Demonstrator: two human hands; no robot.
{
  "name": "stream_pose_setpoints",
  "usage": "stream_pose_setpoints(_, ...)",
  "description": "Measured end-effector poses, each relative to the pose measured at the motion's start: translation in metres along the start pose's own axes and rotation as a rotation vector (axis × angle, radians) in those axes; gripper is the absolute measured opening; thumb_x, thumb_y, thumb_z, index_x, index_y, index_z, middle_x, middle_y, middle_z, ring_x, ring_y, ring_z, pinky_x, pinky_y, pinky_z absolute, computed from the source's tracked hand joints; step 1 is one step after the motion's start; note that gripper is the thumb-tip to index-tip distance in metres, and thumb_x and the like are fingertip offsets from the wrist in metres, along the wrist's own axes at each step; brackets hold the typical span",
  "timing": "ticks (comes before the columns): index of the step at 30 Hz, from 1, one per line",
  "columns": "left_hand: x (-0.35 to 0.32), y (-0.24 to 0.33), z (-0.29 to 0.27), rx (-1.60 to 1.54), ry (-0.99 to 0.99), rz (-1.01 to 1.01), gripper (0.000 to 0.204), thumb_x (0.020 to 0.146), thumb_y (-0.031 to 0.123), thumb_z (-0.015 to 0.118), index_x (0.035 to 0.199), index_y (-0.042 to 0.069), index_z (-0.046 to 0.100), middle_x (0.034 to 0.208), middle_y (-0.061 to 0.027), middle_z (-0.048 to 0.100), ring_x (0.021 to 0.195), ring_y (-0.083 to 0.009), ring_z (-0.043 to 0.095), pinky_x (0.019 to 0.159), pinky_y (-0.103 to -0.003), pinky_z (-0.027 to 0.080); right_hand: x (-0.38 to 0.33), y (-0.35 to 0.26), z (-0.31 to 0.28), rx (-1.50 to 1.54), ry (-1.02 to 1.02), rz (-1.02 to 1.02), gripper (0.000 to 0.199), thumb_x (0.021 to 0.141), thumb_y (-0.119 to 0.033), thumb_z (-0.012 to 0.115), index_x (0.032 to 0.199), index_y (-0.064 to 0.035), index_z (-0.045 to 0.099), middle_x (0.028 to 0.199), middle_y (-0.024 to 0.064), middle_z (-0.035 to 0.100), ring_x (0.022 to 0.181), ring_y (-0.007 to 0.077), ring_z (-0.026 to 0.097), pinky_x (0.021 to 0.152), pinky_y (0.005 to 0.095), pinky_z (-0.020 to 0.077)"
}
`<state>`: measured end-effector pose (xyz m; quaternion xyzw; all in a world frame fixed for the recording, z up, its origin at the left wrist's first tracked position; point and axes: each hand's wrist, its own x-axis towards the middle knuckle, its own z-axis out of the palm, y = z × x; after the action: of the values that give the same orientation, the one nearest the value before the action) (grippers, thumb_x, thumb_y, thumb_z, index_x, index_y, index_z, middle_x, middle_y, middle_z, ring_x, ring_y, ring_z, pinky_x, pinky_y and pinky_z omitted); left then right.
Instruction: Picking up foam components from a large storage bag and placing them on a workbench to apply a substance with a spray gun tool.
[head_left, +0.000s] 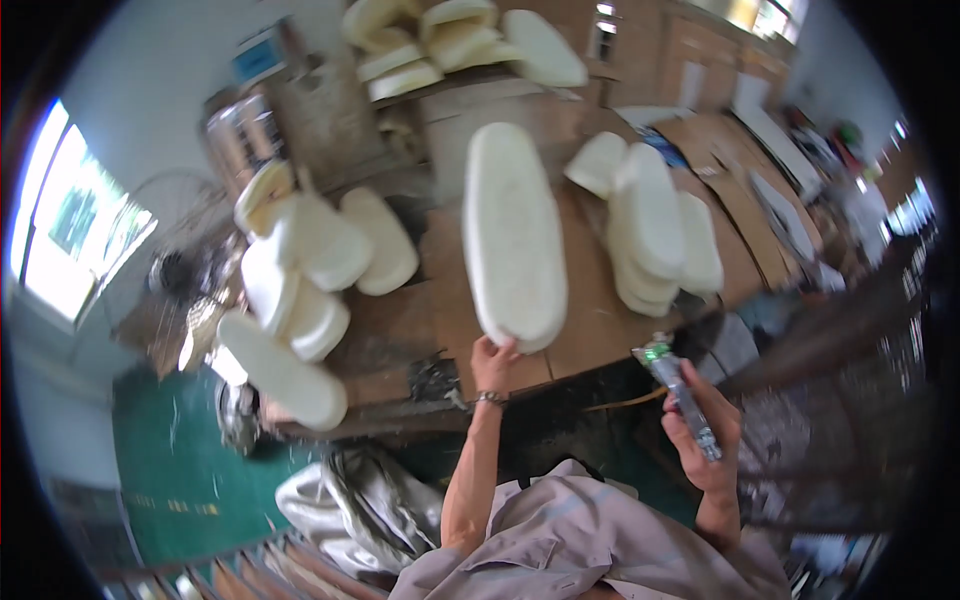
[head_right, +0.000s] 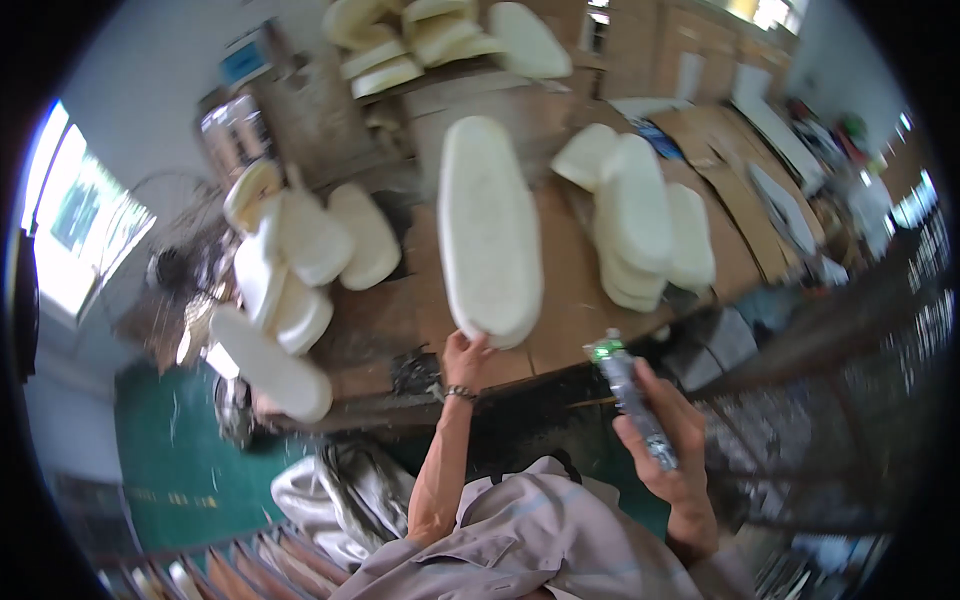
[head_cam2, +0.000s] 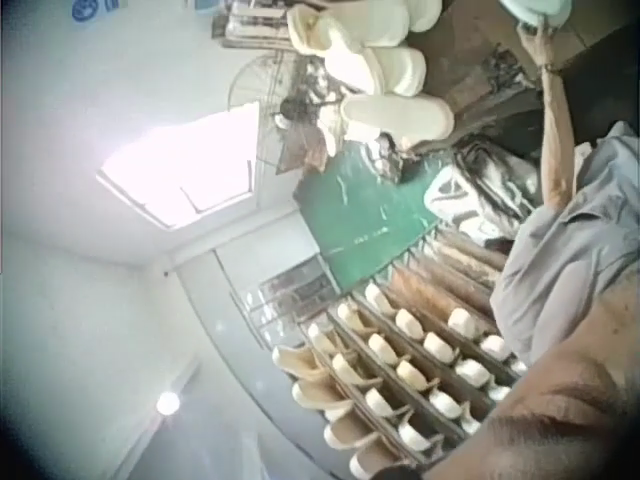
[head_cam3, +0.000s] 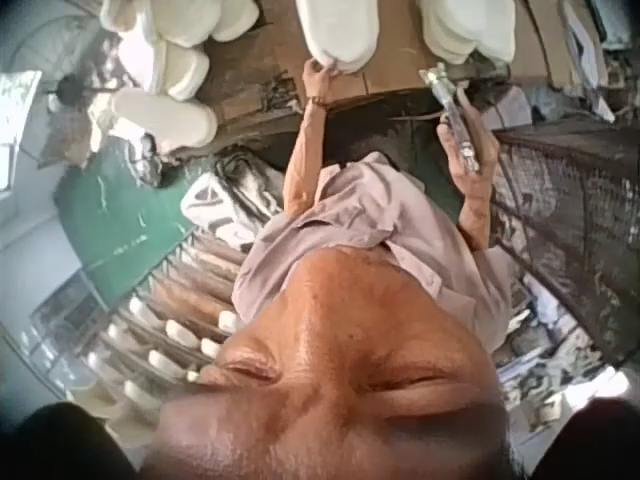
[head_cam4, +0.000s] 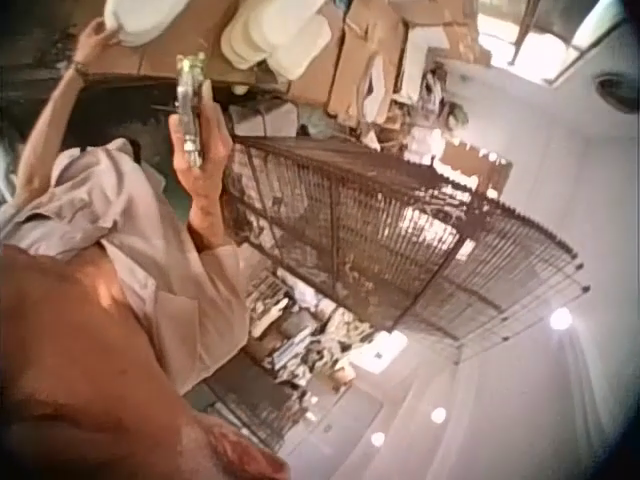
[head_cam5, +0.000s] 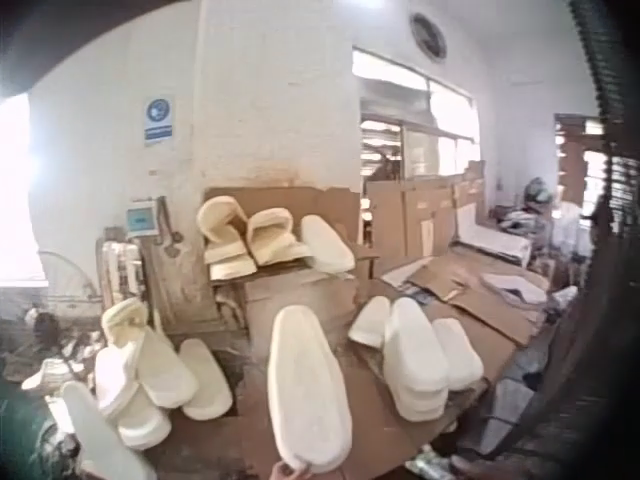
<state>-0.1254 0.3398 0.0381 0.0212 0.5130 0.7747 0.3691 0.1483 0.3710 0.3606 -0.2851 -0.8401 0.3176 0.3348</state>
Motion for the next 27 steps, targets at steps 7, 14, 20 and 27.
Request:
stream_pose_setpoints(7,-0.006,-0.010,0.008,-0.136,-0.136,-0.068,0.036,0.094,0.014,0.071,0.121,0.001,0.051,0.104,-0.0117,0.065,0.092,-0.0233,0.069,0.081,-0.039,0.063,-0.022,-0.025,-0.020,-0.068,0.016,-0.037,0.053,0.085,-0.014,0.073,0.128,0.0111,0.057,0.093,0.0182,0.066,0.078,0.0261,0.065,0.071,0.0333,0.0519)
stream_pose_setpoints(14,-0.047,-0.042,-0.058,0.092,-0.119,-0.259,0.036,0.095,0.018,0.070,0.121,0.000,0.052,0.100,-0.0122,0.065,0.086,-0.0241,0.070,0.079,-0.038,0.062,-0.044,-0.021,-0.025,-0.125,0.060,-0.030,0.052,0.084,-0.014,0.074,0.126,0.0121,0.058,0.090,0.0174,0.065,0.074,0.0256,0.064,0.068,0.0328,0.0519)
stream_pose_setpoints(20,-0.079,-0.122,-0.194,0.525,0.070,-0.500,0.036,0.089,0.027,0.077,0.107,-0.001,0.062,0.090,-0.0077,0.067,0.077,-0.0204,0.070,0.069,-0.036,0.063,-0.058,-0.016,-0.031,-0.102,0.055,-0.020,0.049,0.082,-0.015,0.075,0.121,0.0122,0.061,0.091,0.0190,0.067,0.072,0.0258,0.066,0.067,0.0320,0.0523)
stream_pose_setpoints(27,-0.146,-0.189,-0.326,0.814,0.231,-0.720,0.037,0.087,0.040,0.073,0.086,0.003,0.071,0.070,-0.0057,0.068,0.057,-0.0178,0.063,0.056,-0.032,0.051,-0.076,-0.002,-0.047,-0.079,0.015,-0.049,0.052,0.080,-0.016,0.075,0.122,0.0109,0.061,0.090,0.0183,0.067,0.071,0.0260,0.065,0.065,0.0332,0.0514)
